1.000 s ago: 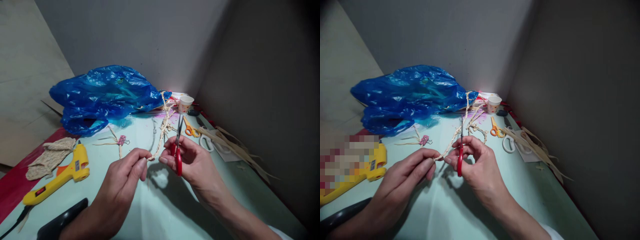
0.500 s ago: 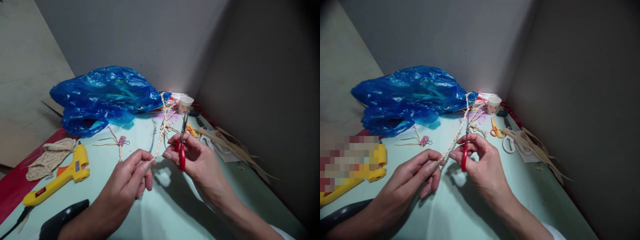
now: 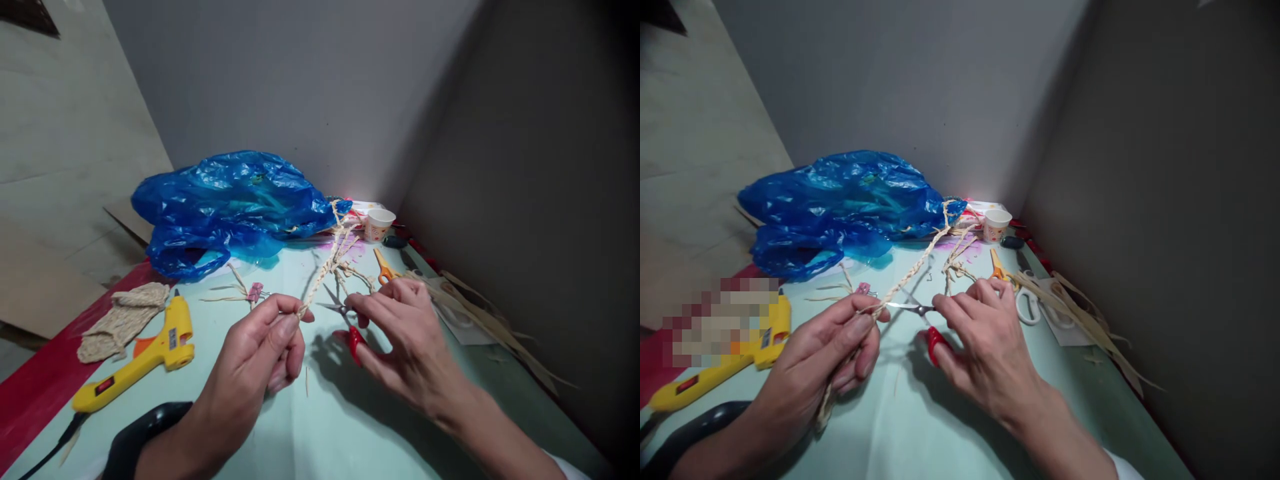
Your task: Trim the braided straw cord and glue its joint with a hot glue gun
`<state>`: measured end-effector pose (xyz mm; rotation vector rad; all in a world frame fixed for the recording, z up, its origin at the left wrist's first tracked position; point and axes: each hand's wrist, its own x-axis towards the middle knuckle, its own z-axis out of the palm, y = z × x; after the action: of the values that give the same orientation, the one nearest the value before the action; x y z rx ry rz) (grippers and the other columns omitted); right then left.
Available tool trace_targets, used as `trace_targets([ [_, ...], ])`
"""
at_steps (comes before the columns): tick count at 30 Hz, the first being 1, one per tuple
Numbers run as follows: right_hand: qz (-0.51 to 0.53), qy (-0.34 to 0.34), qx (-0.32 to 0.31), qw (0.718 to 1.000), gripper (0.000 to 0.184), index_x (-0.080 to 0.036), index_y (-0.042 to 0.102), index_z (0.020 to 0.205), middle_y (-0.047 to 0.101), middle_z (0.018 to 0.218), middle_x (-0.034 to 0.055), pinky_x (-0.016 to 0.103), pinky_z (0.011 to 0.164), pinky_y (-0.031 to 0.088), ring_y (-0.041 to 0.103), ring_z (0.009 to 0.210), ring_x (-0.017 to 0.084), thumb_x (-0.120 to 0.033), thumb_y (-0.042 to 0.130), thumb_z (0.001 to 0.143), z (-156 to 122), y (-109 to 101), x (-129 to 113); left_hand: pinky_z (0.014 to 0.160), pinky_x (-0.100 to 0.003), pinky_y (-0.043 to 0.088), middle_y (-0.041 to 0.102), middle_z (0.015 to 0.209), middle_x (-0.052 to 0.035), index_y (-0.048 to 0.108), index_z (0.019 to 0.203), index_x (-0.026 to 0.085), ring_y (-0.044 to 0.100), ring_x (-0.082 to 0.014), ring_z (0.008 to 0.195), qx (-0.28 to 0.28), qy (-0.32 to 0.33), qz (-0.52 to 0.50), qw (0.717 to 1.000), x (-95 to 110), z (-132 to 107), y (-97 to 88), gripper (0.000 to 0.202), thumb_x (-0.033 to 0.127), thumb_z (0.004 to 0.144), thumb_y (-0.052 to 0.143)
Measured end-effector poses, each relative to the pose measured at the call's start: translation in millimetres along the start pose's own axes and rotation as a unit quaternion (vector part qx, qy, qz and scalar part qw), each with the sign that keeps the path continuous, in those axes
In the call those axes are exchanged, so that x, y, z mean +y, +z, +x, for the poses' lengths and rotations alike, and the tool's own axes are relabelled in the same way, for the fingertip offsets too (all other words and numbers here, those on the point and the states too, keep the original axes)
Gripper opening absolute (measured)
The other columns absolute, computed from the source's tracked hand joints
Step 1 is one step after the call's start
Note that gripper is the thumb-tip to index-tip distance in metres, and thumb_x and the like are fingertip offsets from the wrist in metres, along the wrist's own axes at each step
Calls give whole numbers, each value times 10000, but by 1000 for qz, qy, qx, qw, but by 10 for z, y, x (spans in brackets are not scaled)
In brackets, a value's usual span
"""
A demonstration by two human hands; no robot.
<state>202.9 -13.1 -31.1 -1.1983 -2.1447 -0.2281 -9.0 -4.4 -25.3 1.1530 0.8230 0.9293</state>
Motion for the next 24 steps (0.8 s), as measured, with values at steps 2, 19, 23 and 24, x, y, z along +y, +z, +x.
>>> trace_targets([
  [2,-35,-23,-15,999,166,-169,631,1018,664,733,24,444,839,324,474,770,219,-245,612,871,17,-13,-35,438,-199,209,503,550,70,601,970,196,279,-57,449,9,-2,20,1000,3,-24,21,195,377,979,529],
  [19,-138,-82,15,987,126,-165,648,1048,695,636,-15,425,836,312,510,645,174,-185,579,945,10,-41,-65,434,-248,230,502,522,47,685,1018,190,324,-100,461,80,35,98,991,11,-51,68,230,381,911,614],
  [23,-89,-51,33,994,142,-188,638,1051,699,621,-41,409,821,316,502,576,142,-127,593,931,7,-33,-39,449,-226,265,494,558,51,665,1036,206,327,-94,481,44,43,87,994,-19,-45,19,219,385,955,568],
  [24,-61,-24,37,997,127,-198,644,1030,701,637,-38,410,821,323,503,577,141,-137,597,929,7,-33,-31,451,-221,263,488,563,54,658,1027,209,321,-91,482,38,41,78,995,-22,-43,12,212,384,963,558],
])
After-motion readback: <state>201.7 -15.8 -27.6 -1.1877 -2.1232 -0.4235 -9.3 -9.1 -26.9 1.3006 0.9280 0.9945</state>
